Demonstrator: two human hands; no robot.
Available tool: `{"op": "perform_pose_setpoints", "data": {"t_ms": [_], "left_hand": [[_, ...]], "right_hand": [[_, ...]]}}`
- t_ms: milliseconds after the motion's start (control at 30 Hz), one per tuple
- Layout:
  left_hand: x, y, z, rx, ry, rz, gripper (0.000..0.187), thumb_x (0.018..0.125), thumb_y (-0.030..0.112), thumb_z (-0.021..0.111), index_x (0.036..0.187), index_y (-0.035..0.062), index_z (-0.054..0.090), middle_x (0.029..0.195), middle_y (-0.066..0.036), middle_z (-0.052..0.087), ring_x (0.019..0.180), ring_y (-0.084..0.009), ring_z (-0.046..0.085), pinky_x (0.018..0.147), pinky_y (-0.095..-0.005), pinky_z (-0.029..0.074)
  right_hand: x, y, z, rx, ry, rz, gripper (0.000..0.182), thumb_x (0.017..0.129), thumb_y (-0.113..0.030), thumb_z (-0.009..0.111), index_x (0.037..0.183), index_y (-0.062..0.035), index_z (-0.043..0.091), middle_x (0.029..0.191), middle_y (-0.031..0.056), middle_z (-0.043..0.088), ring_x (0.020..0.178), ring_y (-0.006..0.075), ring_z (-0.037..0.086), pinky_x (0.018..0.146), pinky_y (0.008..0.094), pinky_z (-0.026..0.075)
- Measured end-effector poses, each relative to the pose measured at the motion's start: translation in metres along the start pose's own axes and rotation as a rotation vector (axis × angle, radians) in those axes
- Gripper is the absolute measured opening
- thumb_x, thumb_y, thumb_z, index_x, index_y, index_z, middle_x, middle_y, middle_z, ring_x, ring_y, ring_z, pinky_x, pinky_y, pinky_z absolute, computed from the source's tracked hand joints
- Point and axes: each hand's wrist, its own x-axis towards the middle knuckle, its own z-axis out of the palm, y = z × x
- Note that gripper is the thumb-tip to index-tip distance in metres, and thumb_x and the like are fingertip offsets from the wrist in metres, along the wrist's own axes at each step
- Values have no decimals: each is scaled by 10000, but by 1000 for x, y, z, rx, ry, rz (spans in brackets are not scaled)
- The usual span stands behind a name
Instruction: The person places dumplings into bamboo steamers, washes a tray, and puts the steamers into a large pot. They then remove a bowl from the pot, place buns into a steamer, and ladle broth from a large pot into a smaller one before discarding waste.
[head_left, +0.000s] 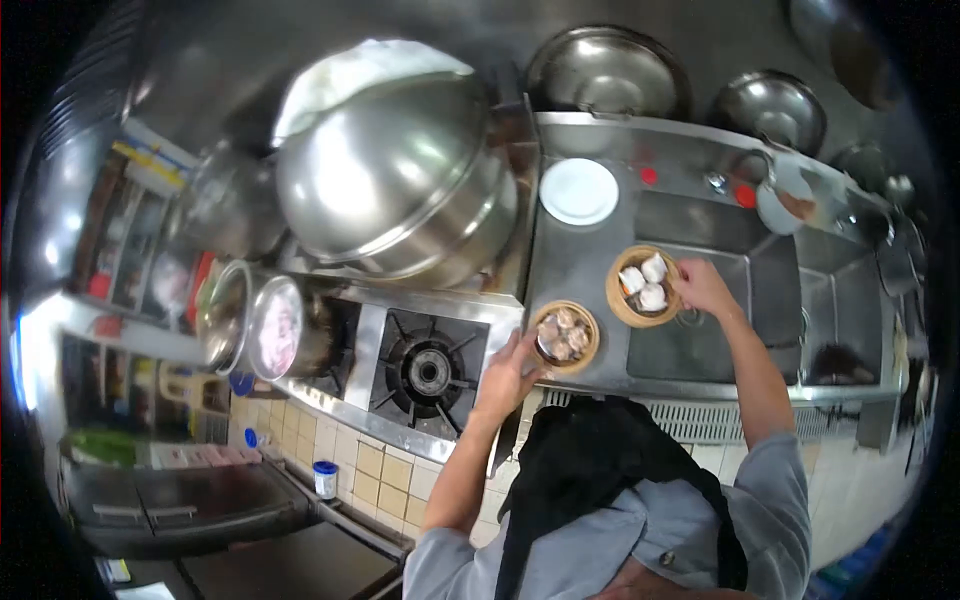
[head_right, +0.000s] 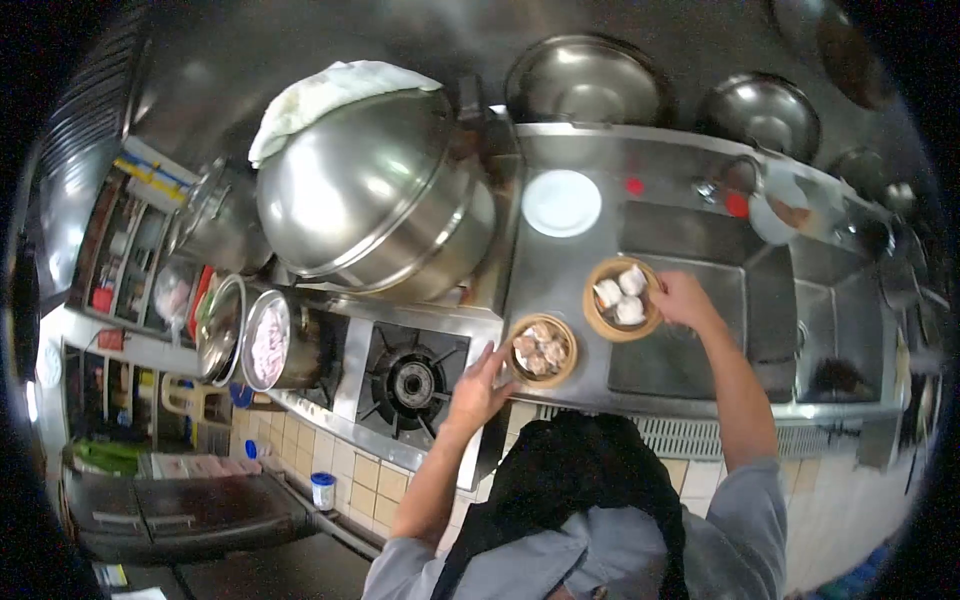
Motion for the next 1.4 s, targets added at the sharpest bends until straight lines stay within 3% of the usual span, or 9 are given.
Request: {"op": "perform_pose_setpoints", "data": {"t_ms": [233,367,400,467,600,667,767,1067,1400], "left_hand": [[146,78,-309,365,893,288,287,857,70,748,1137,23,710,1037,-173,734,971,-318,724,854,-377,560],[277,51,-419,506,757,124,571,837,408,759,1255,26,684,1190,-199,713,1059,-320,707,931,-387,541],[296,52,-429,503,765,126,571,837,408,759,1255,26,684,1190,-199,713,1059,-320,707,931,-387,541],[322,60,-441,565,157,-204,685,768,444,783,1284,9,665,1161,-174,726,1068,-312,699,918,-384,545],[343,53,-445,552,-41,-347,653,726,379,796,1235,-16,690,1063,-154,743,979,-300,706,854,-385,553],[345,16,-451,221,172,-297,585,769,279,803,1270,4,680,1024,-131,731,839,-205,698,754,-330,554],[300,38,-470,120,274,-175,490,797,239,781,1215,-4,700,969,-109,728,803,-183,680,728,-318,548],[8,45,-608,278,894,-232,521,979,304,661,1390,-5,577,1185,-139,690,1064,-188,649,917,-311,519],[-169,47,-404,104,809,-586,402,782,16,586,1161,-63,694,979,-64,704,873,-101,617,742,-252,489]], "right_hand": [[25,22,9,-4,-64,-37,204,850,-135,591,914,39,678,636,108,656,517,162,648,516,336,516],[14,43,16,-140,1,-157,238,829,-161,608,926,45,675,675,152,663,577,226,672,568,377,527],[8,38,15,-144,8,-162,238,829,-161,608,926,45,675,675,152,663,577,226,672,568,377,527],[-10,20,11,-84,-7,11,251,815,-161,614,947,44,674,687,171,662,602,258,680,599,389,536],[-24,40,13,-135,42,33,298,796,-131,596,1021,34,699,715,165,681,579,183,659,592,364,542],[-27,59,15,-183,107,-96,302,814,-111,588,1050,42,698,741,138,702,557,166,640,565,354,539],[-38,40,6,73,39,171,268,846,-102,594,1058,15,707,756,144,699,552,184,658,535,345,532],[-24,17,-45,101,-30,61,316,862,-56,564,1130,59,685,809,92,714,594,118,653,524,301,533],[12,-39,-63,102,-138,-83,322,857,-23,529,1127,50,688,809,63,707,592,84,616,505,262,492]]}}
